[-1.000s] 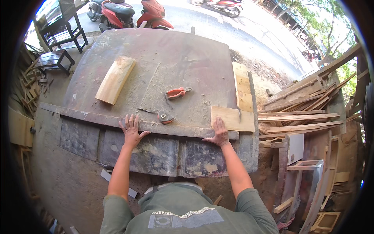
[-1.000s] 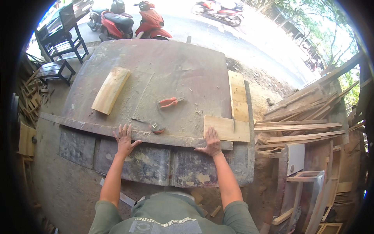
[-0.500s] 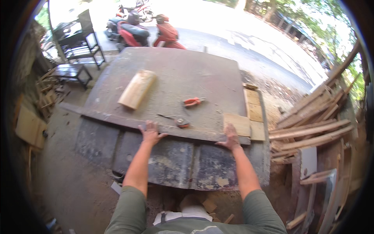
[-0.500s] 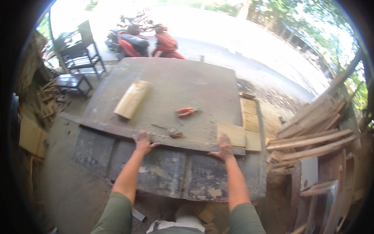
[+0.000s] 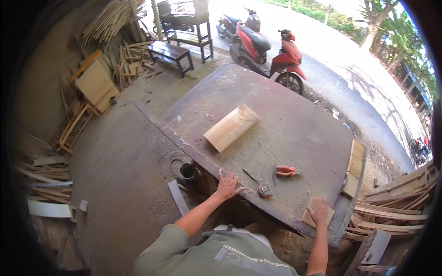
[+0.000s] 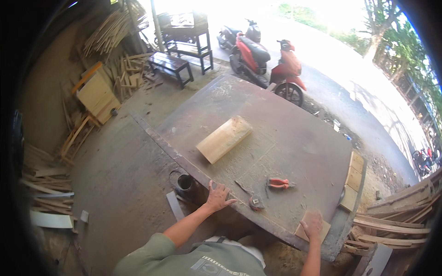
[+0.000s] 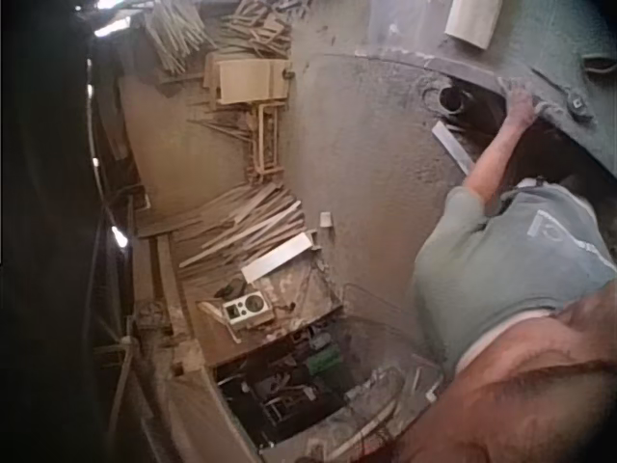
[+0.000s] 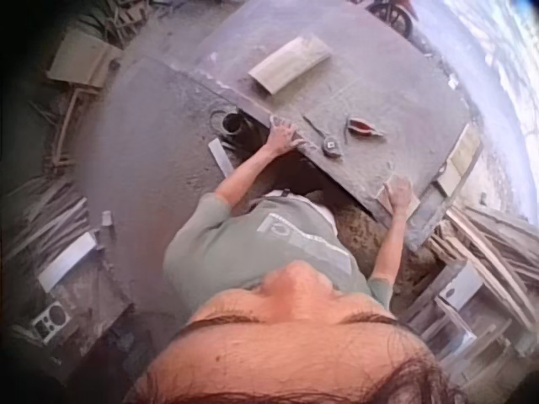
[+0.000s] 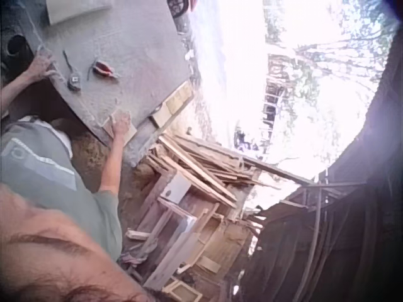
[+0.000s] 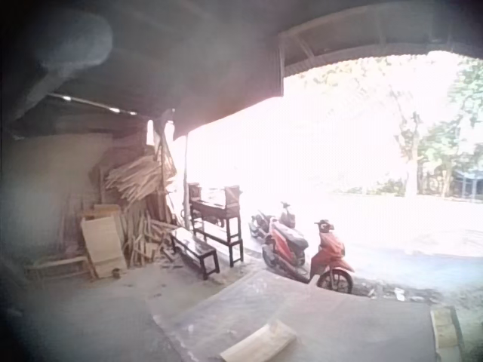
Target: The person handles and sorts small wooden blocks on a workbench and then moves to organize similar pieces on the workshop floor by hand.
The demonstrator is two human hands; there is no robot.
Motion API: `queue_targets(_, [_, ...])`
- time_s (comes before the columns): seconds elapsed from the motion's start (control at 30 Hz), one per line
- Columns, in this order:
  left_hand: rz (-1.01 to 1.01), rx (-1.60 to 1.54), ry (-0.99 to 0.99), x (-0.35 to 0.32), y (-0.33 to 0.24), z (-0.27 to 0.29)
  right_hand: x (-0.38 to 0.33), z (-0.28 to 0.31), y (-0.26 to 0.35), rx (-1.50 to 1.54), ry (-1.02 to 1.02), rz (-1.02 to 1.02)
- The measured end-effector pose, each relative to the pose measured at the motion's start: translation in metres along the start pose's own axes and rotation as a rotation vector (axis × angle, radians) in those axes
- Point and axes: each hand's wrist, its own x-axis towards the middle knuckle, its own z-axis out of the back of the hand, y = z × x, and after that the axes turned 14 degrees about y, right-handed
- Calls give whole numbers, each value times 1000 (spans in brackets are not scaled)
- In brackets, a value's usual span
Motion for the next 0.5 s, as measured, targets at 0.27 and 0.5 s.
queue_targets(0.27, [368,52,-241,47,135,78,-36,84,32,-263,273,-17])
queue_targets(0.5, [403,-93,-5,62,178,119,-159,107,35,-222,32,78])
